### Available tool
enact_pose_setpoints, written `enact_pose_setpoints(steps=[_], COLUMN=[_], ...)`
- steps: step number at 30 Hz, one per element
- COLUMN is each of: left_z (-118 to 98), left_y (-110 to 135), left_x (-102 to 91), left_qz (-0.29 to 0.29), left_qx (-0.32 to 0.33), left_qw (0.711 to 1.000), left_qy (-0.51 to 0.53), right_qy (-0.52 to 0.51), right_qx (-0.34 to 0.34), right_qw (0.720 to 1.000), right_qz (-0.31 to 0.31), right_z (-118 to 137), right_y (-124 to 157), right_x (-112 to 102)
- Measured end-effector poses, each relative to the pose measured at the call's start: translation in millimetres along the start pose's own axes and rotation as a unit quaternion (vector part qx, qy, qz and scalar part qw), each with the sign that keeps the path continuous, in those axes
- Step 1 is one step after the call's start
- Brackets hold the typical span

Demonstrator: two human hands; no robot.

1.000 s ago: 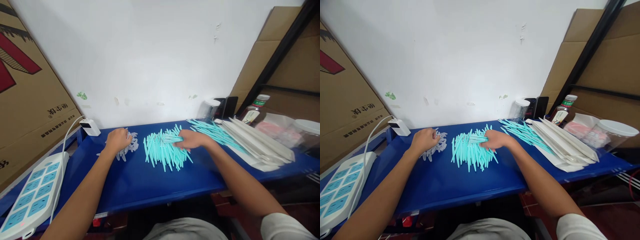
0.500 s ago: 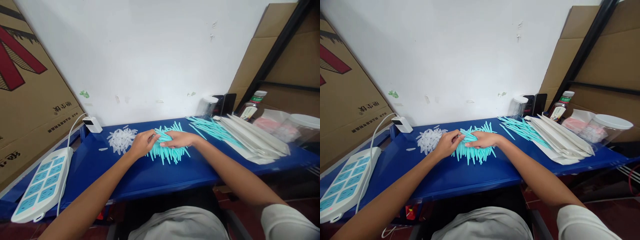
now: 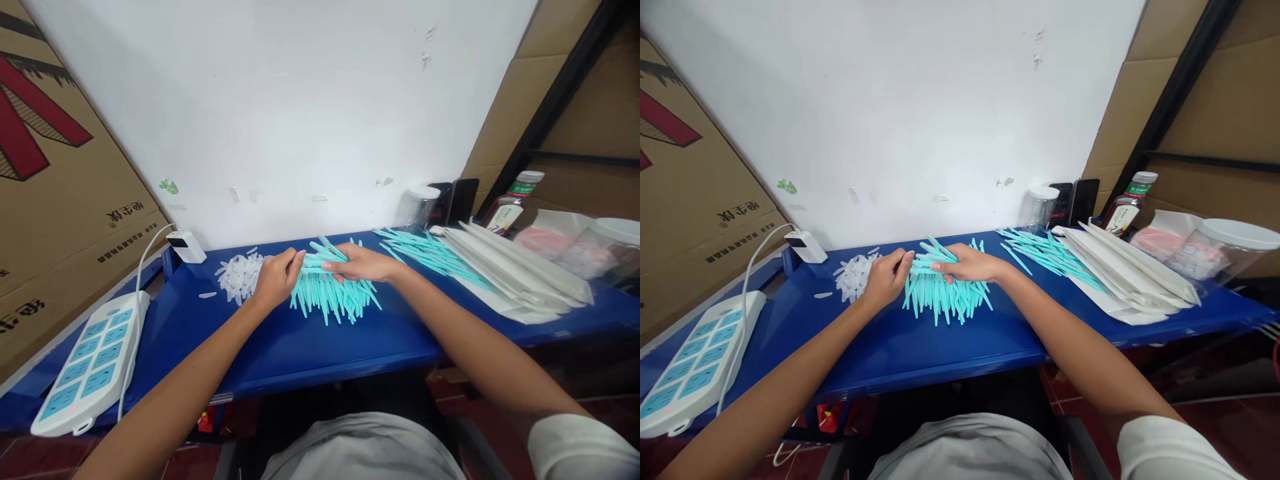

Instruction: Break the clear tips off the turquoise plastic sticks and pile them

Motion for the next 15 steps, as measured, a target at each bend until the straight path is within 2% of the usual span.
enact_pose_setpoints(steps=[3, 8, 15], left_z=[-1.1, 0.7, 2.7], left_y=[-2.3, -8.0, -13.3], left_x=[-2.5, -4.9, -5.2], left_qz=[-0.001, 0.004, 0.003], left_qx=[-0.004, -0.063, -0.066], left_qw=[1.000, 0.996, 0.996], left_qy=[0.016, 0.070, 0.058], right_qy=[0.062, 0.110, 0.110], right_qx=[-0.026, -0.040, -0.059], right_qw=[0.997, 0.991, 0.990], right_qz=[-0.043, -0.069, -0.063], right_z=[3.1, 8.4, 12.5], right_y=[0.5, 2.1, 1.3], right_x=[-8.0, -10.3, -8.8])
Point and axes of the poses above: each hand's wrist, its own y-axis away from the middle knuckle, its own x-axis out of the palm, z = x × y, the point moved 5 cm from there along -y, towards the middle knuckle, and after that the axes turned 2 degrees about x, right-handed, at the moved point
